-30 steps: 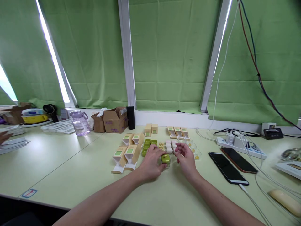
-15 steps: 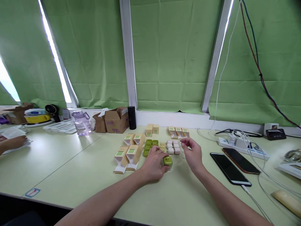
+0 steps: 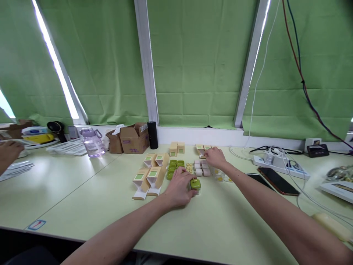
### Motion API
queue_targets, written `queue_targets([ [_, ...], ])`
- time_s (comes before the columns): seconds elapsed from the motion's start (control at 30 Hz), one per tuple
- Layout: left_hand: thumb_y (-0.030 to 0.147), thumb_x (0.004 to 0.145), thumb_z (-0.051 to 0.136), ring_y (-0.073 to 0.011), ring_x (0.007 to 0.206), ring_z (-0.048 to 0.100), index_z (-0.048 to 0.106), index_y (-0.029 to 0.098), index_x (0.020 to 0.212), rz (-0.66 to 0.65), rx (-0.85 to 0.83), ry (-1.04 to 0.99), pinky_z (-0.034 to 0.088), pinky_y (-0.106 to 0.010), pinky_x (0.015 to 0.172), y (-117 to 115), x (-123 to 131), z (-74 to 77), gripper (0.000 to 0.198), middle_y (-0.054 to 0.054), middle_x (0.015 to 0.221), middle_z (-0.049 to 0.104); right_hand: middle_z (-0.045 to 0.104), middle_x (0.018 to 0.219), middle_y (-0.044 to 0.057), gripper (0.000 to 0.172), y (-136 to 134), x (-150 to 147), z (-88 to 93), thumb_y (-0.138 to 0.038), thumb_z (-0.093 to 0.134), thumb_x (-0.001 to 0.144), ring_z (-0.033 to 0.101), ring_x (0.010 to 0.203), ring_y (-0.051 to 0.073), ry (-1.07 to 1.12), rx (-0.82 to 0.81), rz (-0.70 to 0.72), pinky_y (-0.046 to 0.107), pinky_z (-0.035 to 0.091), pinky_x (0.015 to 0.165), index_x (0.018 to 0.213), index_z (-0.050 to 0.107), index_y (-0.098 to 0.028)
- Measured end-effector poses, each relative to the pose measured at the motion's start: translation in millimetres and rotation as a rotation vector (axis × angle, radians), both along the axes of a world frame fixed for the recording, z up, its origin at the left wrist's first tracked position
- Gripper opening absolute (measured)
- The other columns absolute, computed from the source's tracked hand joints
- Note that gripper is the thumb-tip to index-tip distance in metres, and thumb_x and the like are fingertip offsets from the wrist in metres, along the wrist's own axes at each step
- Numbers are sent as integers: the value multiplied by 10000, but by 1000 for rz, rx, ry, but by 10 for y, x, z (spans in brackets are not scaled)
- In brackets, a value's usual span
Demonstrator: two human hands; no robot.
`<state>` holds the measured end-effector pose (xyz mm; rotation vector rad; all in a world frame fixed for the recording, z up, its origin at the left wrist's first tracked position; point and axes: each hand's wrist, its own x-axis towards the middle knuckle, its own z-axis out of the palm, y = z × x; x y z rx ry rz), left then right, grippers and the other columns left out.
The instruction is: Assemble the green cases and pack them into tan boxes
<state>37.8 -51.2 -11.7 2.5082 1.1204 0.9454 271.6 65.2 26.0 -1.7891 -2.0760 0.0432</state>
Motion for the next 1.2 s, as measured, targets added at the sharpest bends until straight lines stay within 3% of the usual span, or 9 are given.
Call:
queue_targets([
  [0.2, 297, 735, 843, -395, 1186, 490, 718, 254, 1223, 18, -2, 44, 405, -568, 1047, 0, 1, 31, 506, -112, 1126, 737, 733, 1217, 201, 280, 201, -134, -17, -209, 539, 955, 489, 1324, 339, -173, -62, 2, 459, 343, 1068, 1090, 775, -142],
  [0.3, 356, 816, 782, -394, 1219, 480, 695, 240, 1265, 17, -15, 37, 400, -571, 1058, -13, -7, 81, 472, -119, 1168, 727, 722, 1236, 200, 264, 267, -175, -69, -253, 536, 1016, 507, 1344, 343, -224, -76, -1, 503, 370, 1106, 1123, 752, -145],
  [0.47, 380, 952, 605, -372, 1231, 473, 708, 228, 1157, 13, 21, -75, 416, -546, 1034, 7, -44, 133, 275, -115, 1128, 728, 649, 1348, 107, 369, 350, -185, -148, -385, 667, 1019, 673, 1151, 257, -271, -92, -25, 477, 590, 972, 1327, 632, -187],
  [0.7, 386, 991, 571, -347, 1182, 511, 716, 229, 1043, 70, 62, -205, 423, -527, 1038, 116, -85, 88, 220, -102, 1036, 737, 646, 1349, 103, 397, 348, -264, -137, -396, 678, 1012, 680, 1137, 253, -270, -19, -4, 474, 601, 956, 1344, 619, -185],
  [0.83, 413, 1027, 524, -332, 1175, 525, 720, 212, 1049, 121, 40, -283, 457, -517, 1024, 176, -107, 104, 282, -114, 1041, 724, 663, 1370, 144, 204, 290, -312, -114, -193, 590, 1022, 594, 1280, 290, -221, 58, 15, 482, 471, 1092, 1176, 718, -157],
  [0.93, 461, 1028, 527, -322, 1184, 553, 737, 213, 1065, 158, -14, -387, 473, -509, 1040, 231, -133, 139, 327, -123, 1074, 704, 650, 1426, 136, 324, 199, -330, -85, -54, 479, 979, 554, 1310, 302, -165, 141, -5, 452, 424, 1081, 1135, 743, -160],
  [1.1, 584, 985, 567, -326, 1217, 575, 746, 234, 1075, 202, -151, -570, 432, -533, 1108, 337, -159, 244, 403, -129, 1117, 717, 640, 1449, 110, 386, -69, -365, 28, -103, 394, 1031, 560, 1268, 306, -90, 317, -13, 451, 438, 1011, 1190, 732, -200],
  [1.2, 653, 944, 596, -334, 1242, 588, 732, 235, 1112, 167, -314, -656, 416, -522, 1116, 406, -153, 336, 470, -113, 1111, 759, 630, 1464, 109, 378, -287, -403, 74, -125, 388, 1052, 544, 1286, 300, -68, 408, 22, 456, 442, 1020, 1240, 708, -194],
])
